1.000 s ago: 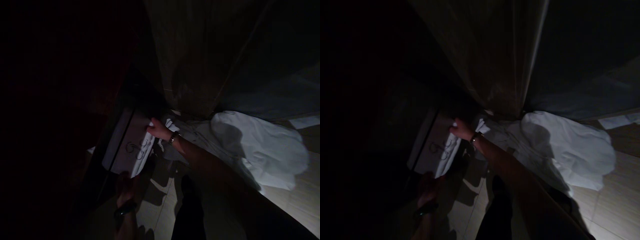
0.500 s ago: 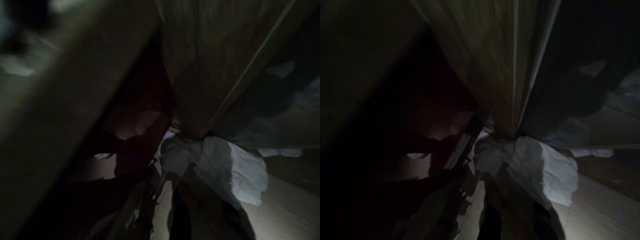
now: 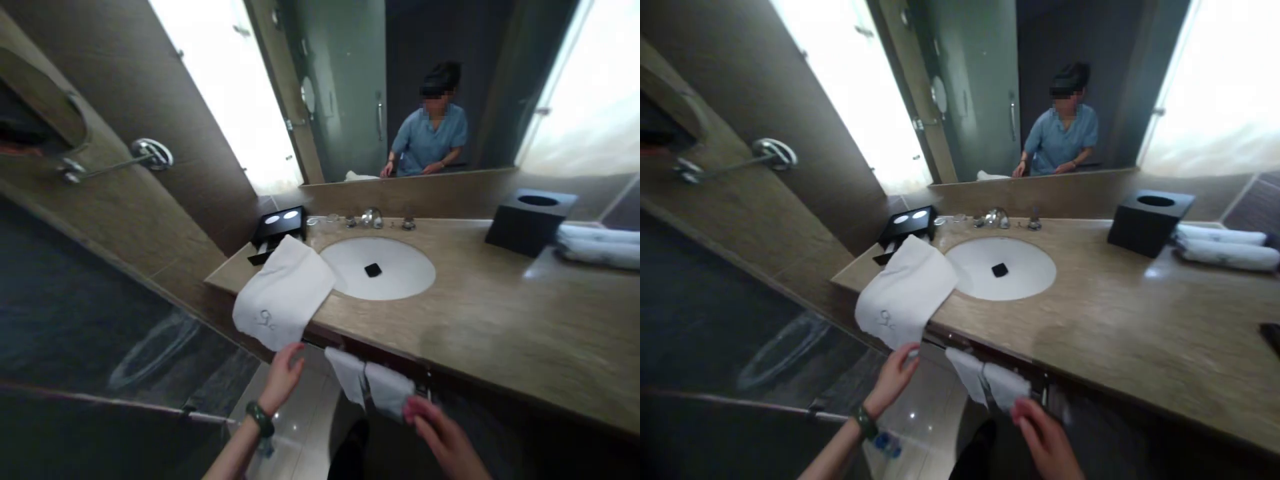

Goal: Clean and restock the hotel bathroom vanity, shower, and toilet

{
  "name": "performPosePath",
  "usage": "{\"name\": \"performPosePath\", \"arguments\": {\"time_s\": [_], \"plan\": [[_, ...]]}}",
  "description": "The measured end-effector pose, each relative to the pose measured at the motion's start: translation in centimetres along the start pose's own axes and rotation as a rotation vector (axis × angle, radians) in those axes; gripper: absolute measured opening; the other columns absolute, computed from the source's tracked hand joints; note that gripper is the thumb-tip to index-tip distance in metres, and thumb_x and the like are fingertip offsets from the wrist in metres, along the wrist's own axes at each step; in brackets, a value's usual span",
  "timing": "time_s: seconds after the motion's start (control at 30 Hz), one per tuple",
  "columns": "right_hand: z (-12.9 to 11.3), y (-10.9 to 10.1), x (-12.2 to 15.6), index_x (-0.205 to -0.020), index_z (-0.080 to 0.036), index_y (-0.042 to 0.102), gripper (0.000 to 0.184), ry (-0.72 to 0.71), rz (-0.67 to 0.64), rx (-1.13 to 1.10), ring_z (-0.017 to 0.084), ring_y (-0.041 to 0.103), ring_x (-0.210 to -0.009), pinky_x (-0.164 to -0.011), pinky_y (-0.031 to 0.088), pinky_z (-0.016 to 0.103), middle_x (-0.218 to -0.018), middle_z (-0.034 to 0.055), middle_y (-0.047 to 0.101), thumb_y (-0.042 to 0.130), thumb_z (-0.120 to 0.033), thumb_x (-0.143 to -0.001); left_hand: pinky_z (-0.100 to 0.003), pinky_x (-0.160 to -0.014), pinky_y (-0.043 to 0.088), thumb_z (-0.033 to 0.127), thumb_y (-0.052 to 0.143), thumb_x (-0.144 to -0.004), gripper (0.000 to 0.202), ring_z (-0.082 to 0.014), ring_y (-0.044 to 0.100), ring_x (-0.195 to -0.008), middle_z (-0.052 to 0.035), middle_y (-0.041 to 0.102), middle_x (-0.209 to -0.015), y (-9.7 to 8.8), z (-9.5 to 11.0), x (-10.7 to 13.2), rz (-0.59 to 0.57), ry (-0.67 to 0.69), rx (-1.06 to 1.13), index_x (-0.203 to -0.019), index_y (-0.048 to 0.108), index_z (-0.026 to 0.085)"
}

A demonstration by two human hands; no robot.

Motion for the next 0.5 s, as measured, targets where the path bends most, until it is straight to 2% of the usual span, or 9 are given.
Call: {"name": "performPosePath", "arguments": {"time_s": [0.07, 0.13, 0.2, 0.27, 0.3, 0.33, 0.4, 0.43, 0.5], "plan": [[-4.9, 1.6, -6.8, -0.121, -0.021, 0.071, 0.052, -0.097, -0.022, 0.048, 0.031, 0.072, -0.111, -0.103, 0.056, 0.048, -0.119, 0.0147, 0.075, 0.054, -0.057, -0.087, -0.052, -0.110, 0.047, 0.044, 0.049, -0.075, 0.054, -0.0345, 0.065, -0.121, -0.0189, 0.072, -0.124, -5.9, -3.3, -4.8, 0.147, -0.047, 0.017, -0.113, 0.070, 0.013], [-10.0, 4.0, -15.0, -0.128, -0.019, 0.066, 0.049, -0.189, -0.023, 0.181, 0.029, 0.065, -0.124, -0.113, 0.047, 0.048, -0.131, 0.0152, 0.070, 0.055, -0.045, -0.088, -0.054, -0.113, 0.044, 0.047, 0.047, -0.077, 0.060, -0.0372, 0.061, -0.126, -0.0222, 0.068, -0.130, -9.8, -6.4, -8.9, 0.249, -0.075, 0.037, -0.119, 0.067, 0.009], [-13.4, 6.6, -23.4, -0.137, -0.014, 0.059, 0.054, -0.158, 0.010, 0.307, 0.028, 0.060, -0.131, -0.118, 0.041, 0.045, -0.138, 0.0167, 0.065, 0.057, -0.034, -0.086, -0.054, -0.115, 0.042, 0.047, 0.046, -0.077, 0.065, -0.0393, 0.059, -0.129, -0.0255, 0.065, -0.132, -12.0, -8.6, -12.2, 0.309, -0.078, 0.060, -0.121, 0.065, 0.004], [-14.7, 8.8, -30.4, -0.143, -0.010, 0.051, 0.064, 0.015, 0.043, 0.350, 0.028, 0.059, -0.130, -0.115, 0.042, 0.042, -0.135, 0.0185, 0.066, 0.062, -0.029, -0.083, -0.054, -0.116, 0.041, 0.046, 0.045, -0.076, 0.068, -0.0403, 0.058, -0.129, -0.0276, 0.064, -0.134, -12.9, -9.7, -14.3, 0.334, -0.061, 0.082, -0.123, 0.063, 0.001], [-14.9, 9.8, -32.9, -0.143, -0.009, 0.050, 0.067, 0.109, 0.052, 0.346, 0.029, 0.062, -0.127, -0.112, 0.045, 0.042, -0.130, 0.0188, 0.068, 0.066, -0.030, -0.081, -0.054, -0.116, 0.042, 0.046, 0.046, -0.076, 0.069, -0.0404, 0.058, -0.129, -0.0280, 0.064, -0.134, -13.0, -9.6, -14.9, 0.338, -0.046, 0.096, -0.124, 0.062, 0.000], [-15.2, 10.8, -34.6, -0.140, -0.009, 0.052, 0.066, 0.178, 0.059, 0.339, 0.029, 0.064, -0.122, -0.107, 0.048, 0.041, -0.125, 0.0182, 0.069, 0.068, -0.031, -0.080, -0.055, -0.117, 0.041, 0.045, 0.047, -0.077, 0.068, -0.0404, 0.058, -0.130, -0.0278, 0.063, -0.135, -12.8, -9.2, -15.1, 0.339, -0.025, 0.114, -0.126, 0.061, 0.000], [-16.5, 12.8, -35.7, -0.128, -0.010, 0.057, 0.055, 0.208, 0.074, 0.289, 0.029, 0.067, -0.112, -0.096, 0.053, 0.038, -0.117, 0.0165, 0.071, 0.067, -0.037, -0.081, -0.058, -0.118, 0.039, 0.044, 0.051, -0.080, 0.067, -0.0401, 0.055, -0.133, -0.0262, 0.061, -0.138, -11.9, -7.1, -14.6, 0.331, 0.028, 0.170, -0.131, 0.058, 0.002], [-17.8, 13.8, -35.1, -0.122, -0.011, 0.058, 0.050, 0.173, 0.082, 0.242, 0.028, 0.068, -0.107, -0.090, 0.055, 0.036, -0.114, 0.0157, 0.071, 0.065, -0.041, -0.083, -0.059, -0.119, 0.038, 0.044, 0.055, -0.080, 0.067, -0.0397, 0.053, -0.136, -0.0247, 0.059, -0.142, -11.2, -5.7, -14.0, 0.308, 0.059, 0.205, -0.135, 0.055, 0.005], [-21.3, 16.3, -32.2, -0.114, -0.014, 0.057, 0.045, 0.050, 0.068, 0.118, 0.027, 0.067, -0.098, -0.081, 0.055, 0.034, -0.109, 0.0126, 0.070, 0.063, -0.047, -0.084, -0.059, -0.121, 0.035, 0.043, 0.068, -0.076, 0.078, -0.0396, 0.045, -0.143, -0.0223, 0.052, -0.151, -9.5, -2.3, -12.6, 0.226, 0.114, 0.306, -0.144, 0.046, 0.012]]}}
Point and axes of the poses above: each hand's wrist, its own x-axis away from the middle knuckle, its own y-axis out of the palm, z = x × y, the point moved 9 cm from there along -x, towards the middle knuckle
